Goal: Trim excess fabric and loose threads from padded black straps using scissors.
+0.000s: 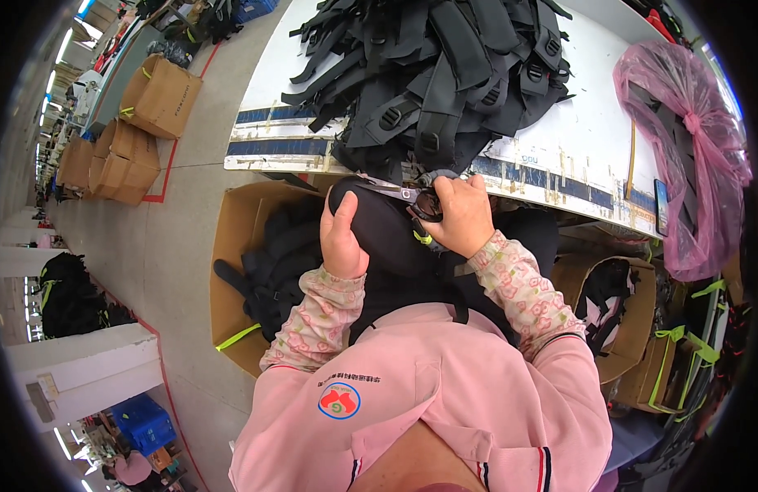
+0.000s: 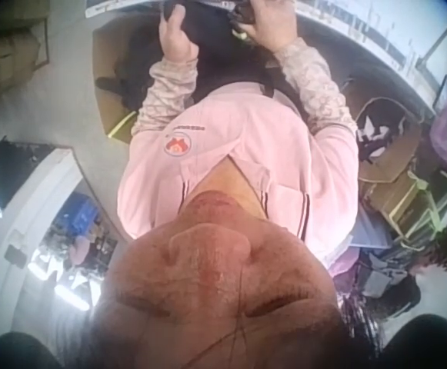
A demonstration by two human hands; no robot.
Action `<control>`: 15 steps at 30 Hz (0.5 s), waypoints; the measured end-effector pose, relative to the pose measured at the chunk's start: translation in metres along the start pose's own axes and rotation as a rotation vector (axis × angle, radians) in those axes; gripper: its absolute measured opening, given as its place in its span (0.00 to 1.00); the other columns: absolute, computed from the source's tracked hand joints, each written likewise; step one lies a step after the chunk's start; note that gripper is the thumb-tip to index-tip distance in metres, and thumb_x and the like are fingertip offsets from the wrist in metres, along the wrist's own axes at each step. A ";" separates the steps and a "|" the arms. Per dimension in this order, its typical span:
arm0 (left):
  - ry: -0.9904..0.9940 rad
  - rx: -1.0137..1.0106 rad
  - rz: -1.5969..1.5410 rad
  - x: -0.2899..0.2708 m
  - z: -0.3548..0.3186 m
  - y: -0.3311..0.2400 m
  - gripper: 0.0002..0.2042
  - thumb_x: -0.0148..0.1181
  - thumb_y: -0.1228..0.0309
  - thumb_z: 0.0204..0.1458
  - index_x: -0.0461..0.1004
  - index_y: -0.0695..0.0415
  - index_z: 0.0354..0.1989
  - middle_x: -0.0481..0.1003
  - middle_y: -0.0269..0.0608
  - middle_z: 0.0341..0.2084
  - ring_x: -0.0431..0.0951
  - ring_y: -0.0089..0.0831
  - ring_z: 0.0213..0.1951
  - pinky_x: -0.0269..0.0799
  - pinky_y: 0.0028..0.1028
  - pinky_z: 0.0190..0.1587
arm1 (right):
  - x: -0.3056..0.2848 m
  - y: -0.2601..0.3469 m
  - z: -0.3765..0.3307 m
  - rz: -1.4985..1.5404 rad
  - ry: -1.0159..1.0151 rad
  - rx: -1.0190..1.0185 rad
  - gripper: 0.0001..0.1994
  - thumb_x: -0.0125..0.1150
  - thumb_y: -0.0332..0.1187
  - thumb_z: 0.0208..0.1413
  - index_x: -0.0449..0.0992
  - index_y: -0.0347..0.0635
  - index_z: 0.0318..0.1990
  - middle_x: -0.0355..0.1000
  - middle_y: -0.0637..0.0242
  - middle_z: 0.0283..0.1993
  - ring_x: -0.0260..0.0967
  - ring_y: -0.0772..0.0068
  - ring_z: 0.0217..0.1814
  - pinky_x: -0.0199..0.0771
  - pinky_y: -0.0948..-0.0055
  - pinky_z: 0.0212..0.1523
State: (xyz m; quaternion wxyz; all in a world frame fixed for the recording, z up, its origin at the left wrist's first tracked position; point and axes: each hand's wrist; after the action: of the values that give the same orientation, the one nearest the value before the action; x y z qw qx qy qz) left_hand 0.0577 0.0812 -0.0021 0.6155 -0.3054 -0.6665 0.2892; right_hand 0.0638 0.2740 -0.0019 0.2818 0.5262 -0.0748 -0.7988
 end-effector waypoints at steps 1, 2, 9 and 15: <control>-0.001 -0.029 0.017 0.000 -0.001 -0.001 0.14 0.51 0.72 0.57 0.68 0.63 0.50 0.73 0.36 0.43 0.72 0.24 0.45 0.65 0.23 0.52 | -0.004 0.002 0.003 -0.010 -0.027 -0.028 0.19 0.70 0.39 0.36 0.64 0.42 0.29 0.66 0.64 0.22 0.65 0.60 0.26 0.56 0.65 0.34; -0.002 -0.028 0.016 0.000 -0.002 -0.001 0.14 0.51 0.72 0.57 0.68 0.63 0.50 0.73 0.36 0.43 0.72 0.24 0.45 0.65 0.23 0.52 | -0.007 0.003 0.006 -0.020 -0.053 -0.057 0.20 0.70 0.40 0.36 0.64 0.42 0.29 0.66 0.64 0.23 0.65 0.61 0.28 0.56 0.65 0.34; 0.100 -0.033 0.160 -0.001 -0.004 -0.003 0.13 0.50 0.71 0.57 0.70 0.63 0.49 0.74 0.37 0.42 0.73 0.26 0.45 0.66 0.25 0.51 | -0.011 -0.010 0.010 -0.079 -0.013 -0.087 0.19 0.71 0.40 0.35 0.65 0.42 0.28 0.66 0.64 0.23 0.65 0.61 0.28 0.56 0.65 0.34; 0.137 -0.087 0.159 0.002 -0.002 -0.011 0.14 0.50 0.71 0.57 0.69 0.64 0.50 0.73 0.38 0.42 0.72 0.26 0.45 0.65 0.24 0.51 | -0.025 -0.019 0.018 -0.121 0.023 -0.148 0.17 0.70 0.40 0.37 0.66 0.44 0.25 0.66 0.68 0.18 0.66 0.64 0.23 0.56 0.67 0.33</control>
State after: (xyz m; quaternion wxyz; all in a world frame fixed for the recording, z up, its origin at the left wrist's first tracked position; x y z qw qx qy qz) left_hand 0.0594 0.0760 0.0077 0.6210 -0.4027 -0.6084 0.2864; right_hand 0.0481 0.3003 0.0178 0.2721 0.5166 0.0196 -0.8116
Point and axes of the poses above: each hand's wrist, its own z-axis towards the middle knuckle, its own x-axis out of the palm, y = z × x
